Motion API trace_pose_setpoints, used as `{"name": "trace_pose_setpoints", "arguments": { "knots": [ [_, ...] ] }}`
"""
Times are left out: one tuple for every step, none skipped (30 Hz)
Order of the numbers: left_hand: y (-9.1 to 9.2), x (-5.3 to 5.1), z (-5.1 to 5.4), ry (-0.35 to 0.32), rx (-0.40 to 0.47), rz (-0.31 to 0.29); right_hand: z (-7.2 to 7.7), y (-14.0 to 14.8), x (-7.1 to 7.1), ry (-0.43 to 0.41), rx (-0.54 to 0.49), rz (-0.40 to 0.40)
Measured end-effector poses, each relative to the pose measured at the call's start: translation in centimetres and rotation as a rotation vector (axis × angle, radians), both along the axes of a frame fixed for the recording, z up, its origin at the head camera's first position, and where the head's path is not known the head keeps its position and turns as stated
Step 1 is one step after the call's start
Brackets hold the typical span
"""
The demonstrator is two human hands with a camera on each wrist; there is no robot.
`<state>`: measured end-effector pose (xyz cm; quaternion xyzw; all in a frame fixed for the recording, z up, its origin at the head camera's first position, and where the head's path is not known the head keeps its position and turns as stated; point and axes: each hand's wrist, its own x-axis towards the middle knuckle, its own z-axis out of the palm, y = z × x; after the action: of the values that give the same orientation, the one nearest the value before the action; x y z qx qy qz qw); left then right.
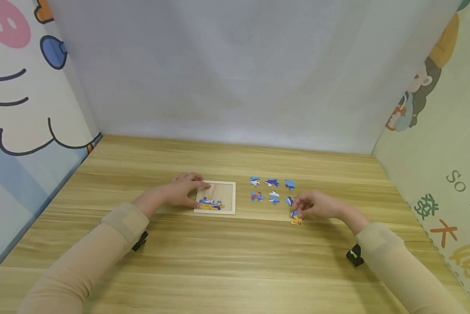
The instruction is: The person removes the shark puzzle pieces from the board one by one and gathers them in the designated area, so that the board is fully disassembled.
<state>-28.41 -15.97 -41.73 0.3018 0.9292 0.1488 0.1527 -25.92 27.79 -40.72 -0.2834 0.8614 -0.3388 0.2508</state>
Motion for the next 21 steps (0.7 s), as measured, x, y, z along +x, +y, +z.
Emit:
{"name": "trace_pose_setpoints", "arguments": {
  "knots": [
    [0.0, 0.0, 0.1, -0.004, 0.002, 0.002, 0.0, 0.0, 0.0, 0.003, -0.001, 0.002],
    [0.0, 0.1, 0.1, -0.006, 0.003, 0.003, 0.1, 0.0, 0.0, 0.006, 0.001, 0.002],
    [0.0, 0.1, 0.1, -0.009, 0.003, 0.004, 0.1, 0.0, 0.0, 0.011, 0.005, 0.002],
    [0.0, 0.1, 0.2, -0.009, 0.004, 0.003, 0.2, 0.1, 0.0, 0.016, 0.012, -0.002],
    [0.0, 0.1, 0.2, -0.011, 0.003, 0.004, 0.2, 0.1, 0.0, 0.023, 0.016, -0.006],
    [0.0, 0.1, 0.2, -0.009, 0.003, 0.004, 0.3, 0.1, 0.0, 0.03, 0.025, -0.015],
    [0.0, 0.1, 0.2, -0.011, 0.002, 0.006, 0.5, 0.0, 0.0, 0.042, 0.037, -0.022],
    [-0.1, 0.1, 0.2, -0.01, 0.002, 0.006, 0.6, 0.0, 0.0, 0.056, 0.05, -0.032],
    [-0.1, 0.1, 0.2, -0.011, 0.003, 0.006, 0.8, -0.1, -0.1, 0.075, 0.062, -0.039],
    [-0.1, 0.1, 0.2, -0.013, 0.004, 0.007, 1.0, -0.2, -0.1, 0.093, 0.07, -0.043],
    [-0.1, 0.1, 0.2, -0.013, 0.004, 0.008, 1.3, -0.4, -0.2, 0.108, 0.075, -0.045],
    [-0.1, 0.1, 0.2, -0.012, 0.002, 0.007, 1.6, -0.5, -0.2, 0.127, 0.085, -0.046],
    [-0.1, 0.1, 0.2, -0.013, 0.001, 0.006, 1.9, -0.7, -0.3, 0.144, 0.088, -0.04],
    [-0.1, 0.1, 0.3, -0.014, -0.001, 0.007, 2.2, -0.9, -0.4, 0.155, 0.085, -0.034],
    [-0.1, 0.1, 0.3, -0.012, -0.001, 0.004, 2.6, -1.2, -0.4, 0.167, 0.082, -0.024],
    [0.0, 0.1, 0.3, -0.012, -0.003, 0.003, 2.9, -1.4, -0.5, 0.173, 0.08, -0.016],
    [0.0, 0.1, 0.3, -0.012, -0.004, 0.002, 3.2, -1.7, -0.5, 0.178, 0.077, -0.009],
    [0.0, 0.1, 0.3, -0.014, -0.007, 0.003, 3.5, -2.0, -0.6, 0.189, 0.072, 0.001],
    [0.0, 0.1, 0.3, -0.015, -0.008, 0.004, 3.8, -2.3, -0.7, 0.197, 0.067, 0.01],
    [0.0, 0.1, 0.3, -0.012, -0.011, 0.001, 4.1, -2.6, -0.7, 0.207, 0.067, 0.017],
    [0.0, 0.2, 0.4, -0.01, -0.01, -0.001, 4.4, -2.9, -0.8, 0.217, 0.068, 0.021]
  ]
}}
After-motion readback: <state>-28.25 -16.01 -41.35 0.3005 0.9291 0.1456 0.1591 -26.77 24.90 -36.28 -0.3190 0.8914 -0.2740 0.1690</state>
